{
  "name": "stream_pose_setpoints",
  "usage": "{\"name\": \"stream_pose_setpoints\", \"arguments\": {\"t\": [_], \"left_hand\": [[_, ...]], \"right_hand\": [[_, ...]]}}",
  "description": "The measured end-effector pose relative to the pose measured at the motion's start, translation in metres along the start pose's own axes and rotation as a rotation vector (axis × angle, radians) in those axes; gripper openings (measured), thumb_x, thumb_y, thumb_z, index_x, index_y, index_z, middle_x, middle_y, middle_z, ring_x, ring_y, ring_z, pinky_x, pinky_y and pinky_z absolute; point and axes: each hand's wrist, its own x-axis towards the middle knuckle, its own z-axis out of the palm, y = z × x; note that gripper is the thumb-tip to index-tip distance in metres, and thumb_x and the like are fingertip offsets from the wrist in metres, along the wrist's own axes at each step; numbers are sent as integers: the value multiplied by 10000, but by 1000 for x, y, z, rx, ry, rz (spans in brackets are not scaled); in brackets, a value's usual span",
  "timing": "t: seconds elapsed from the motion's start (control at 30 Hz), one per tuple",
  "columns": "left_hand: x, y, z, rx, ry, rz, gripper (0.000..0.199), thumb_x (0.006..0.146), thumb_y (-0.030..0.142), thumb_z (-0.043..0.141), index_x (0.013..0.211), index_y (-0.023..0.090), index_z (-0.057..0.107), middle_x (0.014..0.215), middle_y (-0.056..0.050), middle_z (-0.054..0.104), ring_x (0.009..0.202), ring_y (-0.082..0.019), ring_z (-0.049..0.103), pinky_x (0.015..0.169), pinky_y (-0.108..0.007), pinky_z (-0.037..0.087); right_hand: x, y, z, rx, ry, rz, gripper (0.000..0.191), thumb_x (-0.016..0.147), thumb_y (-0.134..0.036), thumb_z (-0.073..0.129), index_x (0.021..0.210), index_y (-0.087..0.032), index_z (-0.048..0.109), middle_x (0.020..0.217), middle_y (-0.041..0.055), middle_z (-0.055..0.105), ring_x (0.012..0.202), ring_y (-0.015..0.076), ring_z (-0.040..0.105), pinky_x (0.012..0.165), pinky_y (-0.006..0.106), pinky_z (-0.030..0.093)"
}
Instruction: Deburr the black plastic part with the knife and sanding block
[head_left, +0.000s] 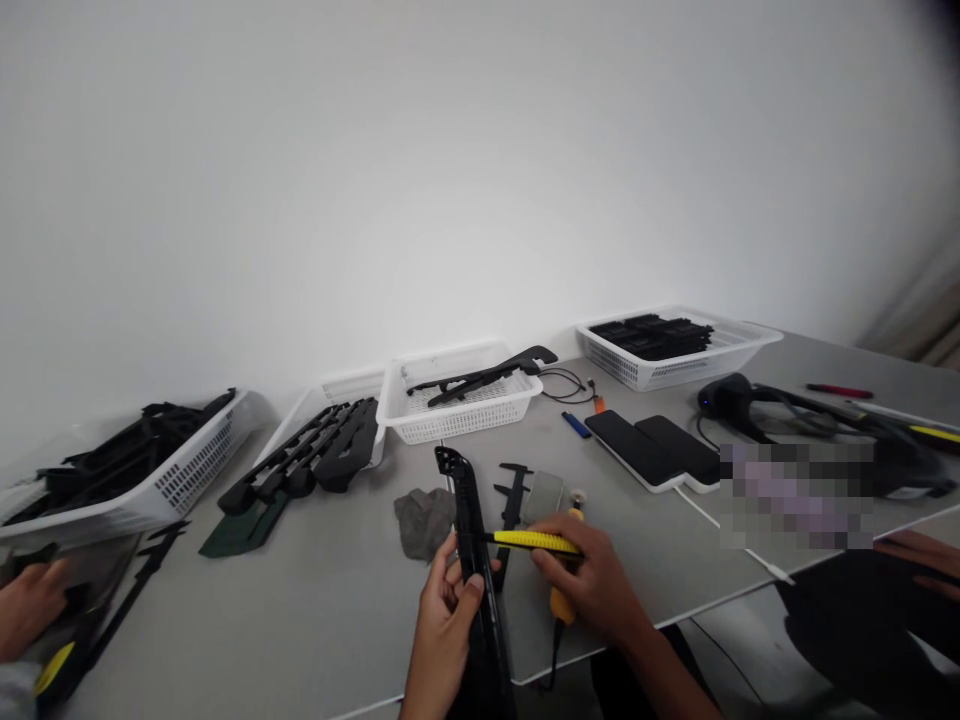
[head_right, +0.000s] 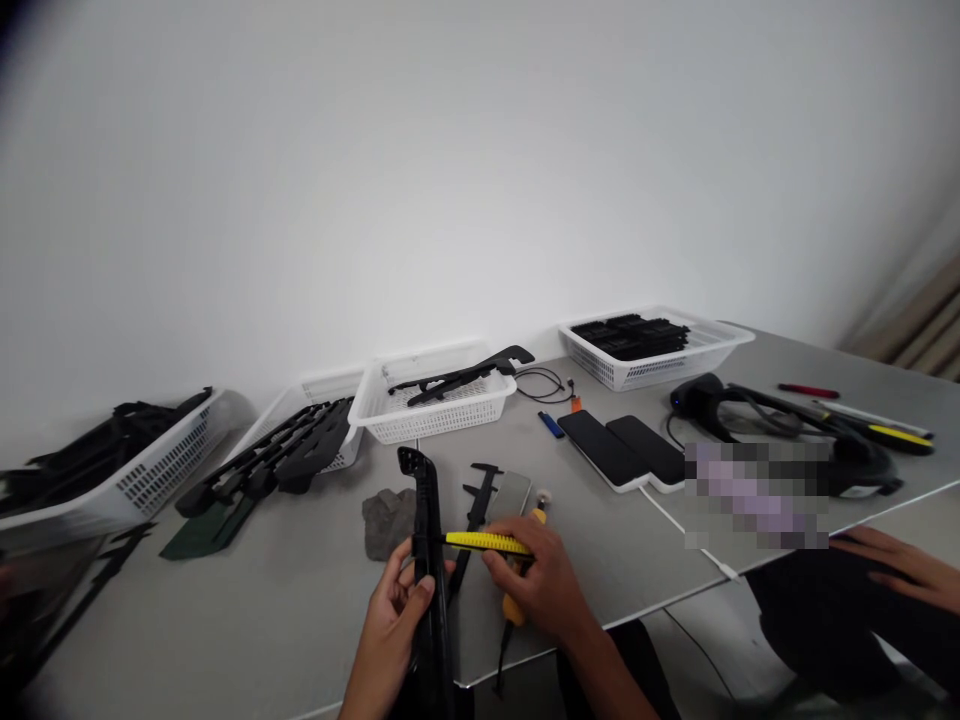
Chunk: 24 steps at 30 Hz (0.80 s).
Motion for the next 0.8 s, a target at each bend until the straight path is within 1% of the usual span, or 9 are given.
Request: {"name": "stream_pose_setpoints", "arguments": {"t": [0.07, 0.2, 0.27, 0.4, 0.5, 0.6, 0.7, 0.8], "left_hand": [[0, 1, 0, -7, -1, -4, 863, 785, 593, 817, 1479, 185, 508, 1105, -140, 817, 1057, -279, 740, 967, -358, 523], [0, 2, 1, -32, 5, -30, 866, 756, 594, 837, 1467, 194, 547, 1115, -147, 816, 1062, -300, 748, 943, -373, 548], [0, 3, 1, -41, 11, -26, 874, 751, 594, 840, 1474, 195, 552, 1105, -148, 819, 1052, -303, 753, 946, -381, 552], [0, 3, 0, -39, 23, -10, 844, 782, 572, 825, 1489, 204, 549, 1129, -148, 817, 1090, -314, 748, 1009, -412, 536], [-1, 2, -3, -31, 8, 18, 836, 804, 546, 817, 1519, 219, 533, 1262, -155, 779, 1223, -321, 698, 1076, -398, 505], [-1, 0, -6, -32, -65, 58, 873, 805, 531, 821, 1557, 232, 493, 1442, -159, 682, 1390, -331, 580, 1140, -390, 464], [1, -2, -6, -48, -93, 53, 843, 821, 531, 807, 1553, 247, 501, 1528, -151, 608, 1446, -325, 523, 1183, -406, 428], [4, -3, -6, -41, -51, 35, 784, 798, 529, 833, 1485, 240, 589, 1540, -154, 594, 1457, -335, 509, 1194, -420, 417]], "right_hand": [[1, -1, 0, -2, -27, -3, 146, 856, -332, 695, 942, -260, 787, 930, 38, 806, 843, 250, 726, 798, 363, 548], [1, -1, -1, -10, 13, 18, 157, 873, -344, 681, 946, -249, 783, 925, 41, 805, 842, 244, 728, 794, 359, 548], [0, 0, -1, -17, 14, 8, 151, 862, -336, 677, 928, -247, 780, 899, 35, 800, 817, 238, 721, 777, 353, 542], [-1, 2, 0, -69, 13, -7, 121, 821, -306, 688, 892, -252, 770, 850, 20, 794, 774, 238, 706, 777, 364, 526], [-1, 2, 1, -97, 15, -27, 110, 821, -297, 686, 884, -259, 767, 860, 18, 801, 775, 241, 713, 833, 389, 524], [0, 3, 3, -102, 52, -20, 131, 859, -337, 682, 914, -261, 772, 894, 29, 805, 823, 255, 727, 877, 406, 530], [0, 6, 4, -98, 83, -9, 163, 892, -380, 677, 946, -263, 777, 916, 38, 803, 850, 264, 731, 862, 400, 549], [0, 9, 5, -103, 105, -10, 200, 916, -416, 677, 980, -260, 784, 962, 57, 804, 893, 276, 734, 882, 407, 556]]}}
